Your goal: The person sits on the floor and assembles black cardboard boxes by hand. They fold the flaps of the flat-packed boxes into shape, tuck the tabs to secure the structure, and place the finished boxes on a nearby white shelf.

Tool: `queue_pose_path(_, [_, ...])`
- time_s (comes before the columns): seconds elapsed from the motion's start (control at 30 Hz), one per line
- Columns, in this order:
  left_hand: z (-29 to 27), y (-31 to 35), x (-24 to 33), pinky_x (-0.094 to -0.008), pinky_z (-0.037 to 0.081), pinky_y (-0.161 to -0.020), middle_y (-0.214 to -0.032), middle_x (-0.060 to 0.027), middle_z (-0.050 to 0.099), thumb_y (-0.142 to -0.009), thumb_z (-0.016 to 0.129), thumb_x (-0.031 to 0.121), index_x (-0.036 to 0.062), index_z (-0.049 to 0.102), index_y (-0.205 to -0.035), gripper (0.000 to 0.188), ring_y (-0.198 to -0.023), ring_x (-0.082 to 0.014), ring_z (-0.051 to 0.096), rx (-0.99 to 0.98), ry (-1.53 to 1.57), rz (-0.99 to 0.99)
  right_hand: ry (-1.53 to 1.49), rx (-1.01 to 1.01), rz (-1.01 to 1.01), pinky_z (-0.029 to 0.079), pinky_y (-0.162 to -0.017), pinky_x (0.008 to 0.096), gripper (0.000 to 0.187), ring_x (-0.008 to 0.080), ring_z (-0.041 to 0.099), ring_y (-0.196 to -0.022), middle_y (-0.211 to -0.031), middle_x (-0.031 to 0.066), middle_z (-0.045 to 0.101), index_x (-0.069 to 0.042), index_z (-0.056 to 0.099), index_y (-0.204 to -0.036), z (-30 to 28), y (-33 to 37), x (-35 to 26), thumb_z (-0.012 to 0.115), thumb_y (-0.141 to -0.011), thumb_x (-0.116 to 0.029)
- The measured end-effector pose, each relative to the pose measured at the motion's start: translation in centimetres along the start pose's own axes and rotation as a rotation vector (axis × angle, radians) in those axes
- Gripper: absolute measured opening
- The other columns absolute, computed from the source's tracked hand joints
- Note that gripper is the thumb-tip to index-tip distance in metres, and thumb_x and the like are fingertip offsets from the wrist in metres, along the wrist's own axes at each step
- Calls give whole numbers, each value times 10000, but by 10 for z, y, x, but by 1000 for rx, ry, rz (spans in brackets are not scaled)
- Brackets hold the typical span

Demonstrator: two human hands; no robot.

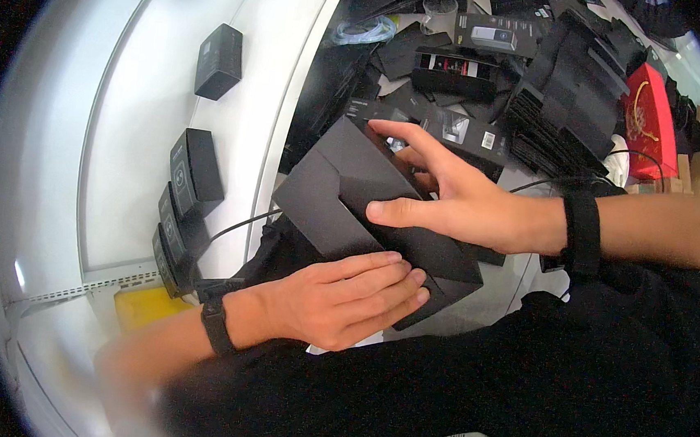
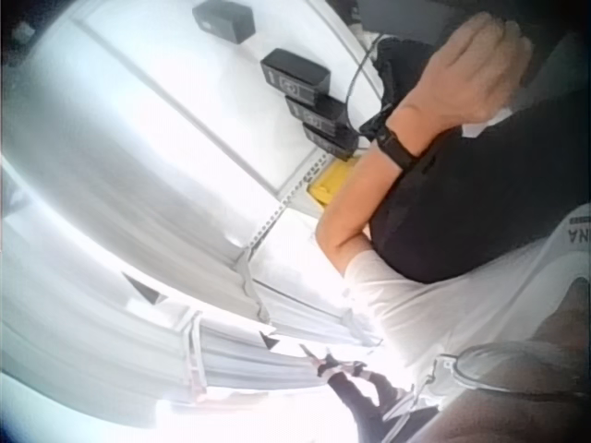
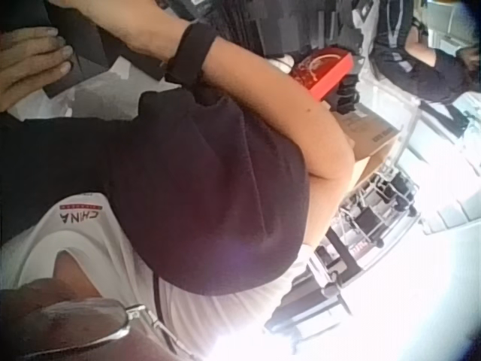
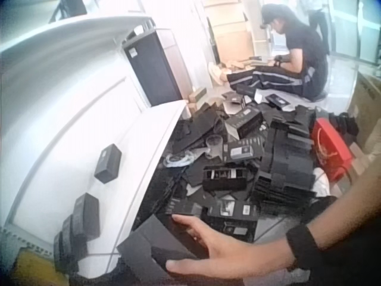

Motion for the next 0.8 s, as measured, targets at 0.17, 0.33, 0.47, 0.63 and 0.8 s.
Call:
queue_pose_path(0.17, [1, 4, -4, -391, 528, -1112, -1316, -146, 671, -888, 642, 140, -19, 720, -1263, 415, -1215, -274, 653, -21, 26, 1, -6, 10, -22, 454, -1114, 393, 932, 305, 532, -1329, -1421, 240, 523, -24, 213, -1638, 1, -2, 6, 781, -964, -326])
queue_pose_path(0.33, [-17, -2, -19, -530, 426, -1175, -1454, -161, 594, -794, 825, 364, 14, 632, -1415, 739, -1349, -360, 559, -85, 108, -299, 13, 232, -56, 453, -1128, 442, 957, 344, 485, -1393, -1512, 256, 429, -84, 180, -1664, -17, -21, 3, 751, -977, -428])
queue_pose_path(0.47, [-36, -17, -31, -587, 349, -1214, -1551, -167, 491, -621, 956, 353, 22, 522, -1507, 1041, -1451, -421, 433, 19, 14, -536, -263, 390, -76, 481, -1088, 419, 1045, 284, 561, -1299, -1415, 212, 533, -6, 120, -1626, -14, -32, -33, 781, -943, -442])
queue_pose_path(0.63, [-53, -31, -40, -605, 385, -1194, -1500, -187, 511, -582, 977, 196, 40, 579, -1403, 925, -1445, -481, 428, 70, -252, -519, -296, 351, -45, 449, -1128, 417, 1058, 295, 527, -1339, -1482, 216, 478, -20, 96, -1629, -13, -41, -46, 765, -949, -477])
queue_pose_path(0.8, [-63, -20, -46, -539, 466, -1146, -1490, -194, 543, -639, 964, 118, 31, 627, -1351, 792, -1445, -475, 467, 91, -71, -496, -274, 209, 136, 484, -1108, 535, 1164, 362, 505, -1389, -1549, 266, 402, -31, -42, -1642, -8, -29, -53, 734, -949, -553])
Point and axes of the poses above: each hand's wrist, its own y-axis away from the middle knuckle, its own z-axis out of the palm, x = y × z, the point moved 2 cm from there along -y, towards the middle knuckle
